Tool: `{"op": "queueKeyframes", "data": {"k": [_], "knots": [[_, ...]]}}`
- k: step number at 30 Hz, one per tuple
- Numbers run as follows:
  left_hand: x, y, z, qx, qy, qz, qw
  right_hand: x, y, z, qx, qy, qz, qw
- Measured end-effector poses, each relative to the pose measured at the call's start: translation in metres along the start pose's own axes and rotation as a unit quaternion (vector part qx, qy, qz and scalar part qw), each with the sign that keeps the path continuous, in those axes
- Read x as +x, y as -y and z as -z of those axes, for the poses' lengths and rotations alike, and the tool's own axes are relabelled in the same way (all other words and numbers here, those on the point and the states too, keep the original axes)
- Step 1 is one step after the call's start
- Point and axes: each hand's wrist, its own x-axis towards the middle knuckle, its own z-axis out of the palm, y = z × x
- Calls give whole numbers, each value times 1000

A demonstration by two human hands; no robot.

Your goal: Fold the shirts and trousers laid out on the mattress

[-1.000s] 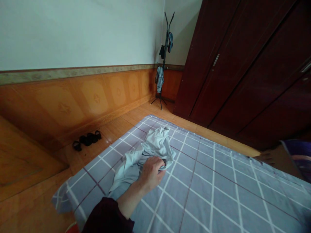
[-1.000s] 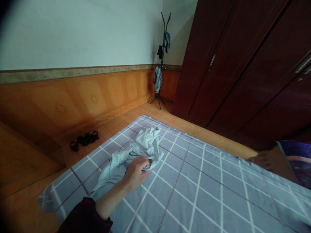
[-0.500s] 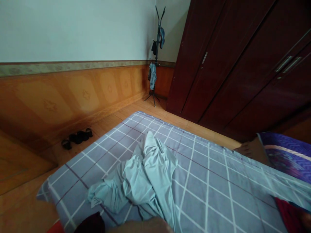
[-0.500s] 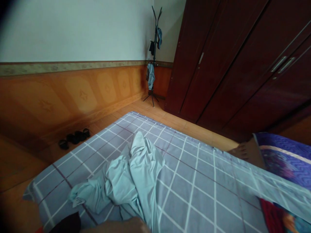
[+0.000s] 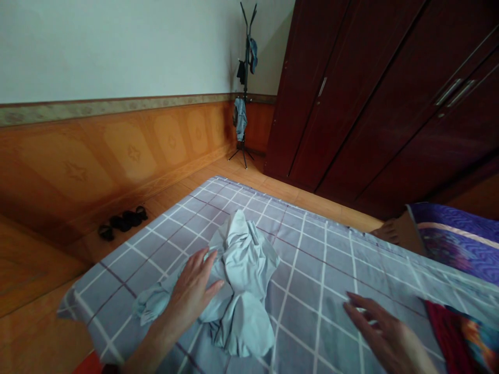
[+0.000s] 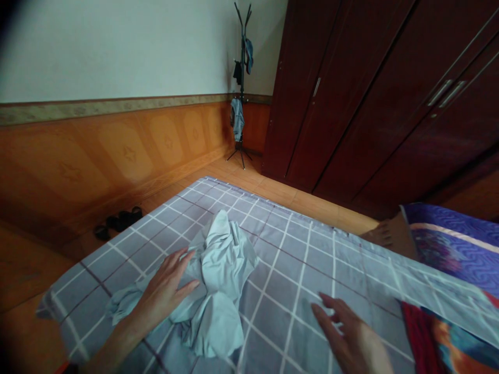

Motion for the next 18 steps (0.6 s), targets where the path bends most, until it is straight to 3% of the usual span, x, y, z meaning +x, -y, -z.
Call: {"op": "queueKeyframes", "data": {"k": [3, 7, 9, 10, 12, 14, 16, 18], "knots": [[-3, -5, -9, 65, 42, 26, 997, 2, 42, -43, 20, 162, 64, 985], [-29, -51, -2, -77, 207, -40, 974, -8, 91, -82, -52, 206, 102, 972], [-40, -72, 5, -156, 295, -100, 937, -12, 97, -90, -67, 208, 114, 969], [-42, -78, 7, -181, 313, -108, 926, -14, 96, -93, -56, 205, 115, 970], [-37, -76, 10, -198, 267, -72, 940, -16, 87, -95, 12, 197, 95, 976], [-20, -61, 7, -162, 127, -17, 979, -15, 76, -96, 130, 188, 46, 973], [1, -38, 1, -85, -18, 7, 996, -13, 69, -95, 253, 176, -7, 951], [18, -18, -8, -17, -65, 22, 997, -8, 64, -91, 353, 134, -48, 925]]}}
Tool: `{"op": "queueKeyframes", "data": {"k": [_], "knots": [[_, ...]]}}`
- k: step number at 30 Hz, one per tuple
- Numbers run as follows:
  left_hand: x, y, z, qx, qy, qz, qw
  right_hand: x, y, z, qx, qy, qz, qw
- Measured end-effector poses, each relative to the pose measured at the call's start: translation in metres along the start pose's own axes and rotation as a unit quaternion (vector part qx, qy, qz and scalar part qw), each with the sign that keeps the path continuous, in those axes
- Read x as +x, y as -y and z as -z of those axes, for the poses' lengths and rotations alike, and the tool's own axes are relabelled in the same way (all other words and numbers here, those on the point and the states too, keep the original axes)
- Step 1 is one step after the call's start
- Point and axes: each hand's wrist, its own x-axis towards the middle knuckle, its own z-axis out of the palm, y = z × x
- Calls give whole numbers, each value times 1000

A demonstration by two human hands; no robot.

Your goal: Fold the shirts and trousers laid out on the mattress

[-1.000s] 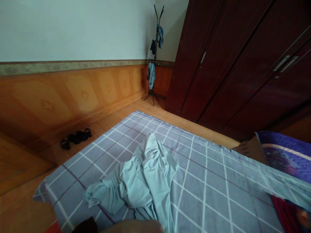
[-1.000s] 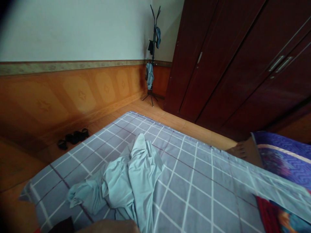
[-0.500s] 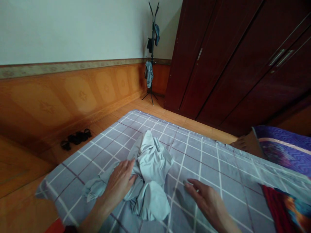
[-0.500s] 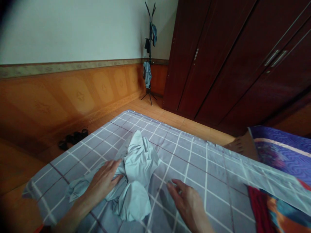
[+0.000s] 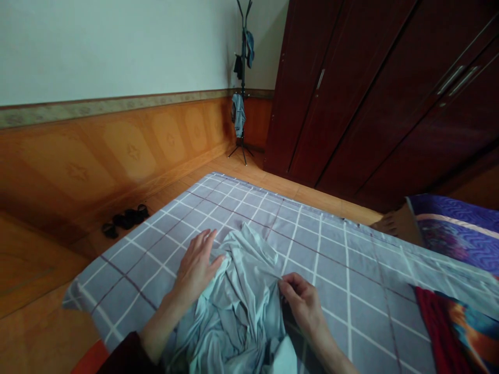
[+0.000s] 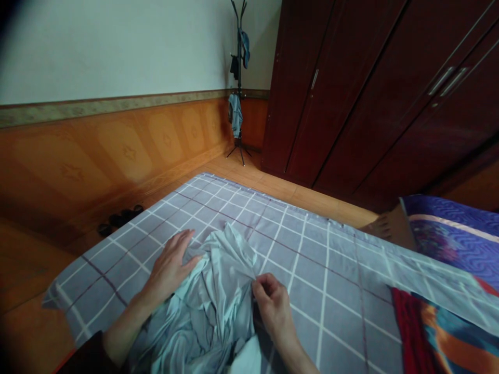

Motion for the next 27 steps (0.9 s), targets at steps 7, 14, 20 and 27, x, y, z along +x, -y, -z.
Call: {"op": "queueKeyframes", "data": {"k": [7, 14, 20, 27], "knots": [[0, 4, -11, -142, 78, 26, 986, 22, 15, 51, 230, -267, 5, 936], [29, 33, 12, -494, -263, 246, 792, 18, 6, 38, 77, -53, 14, 996], [31, 64, 8, -508, -182, 332, 774, 6, 7, 20, -259, 99, 100, 956], [-1, -9, 4, -454, 127, 98, 876, -8, 14, 14, -363, 70, 248, 895]]}}
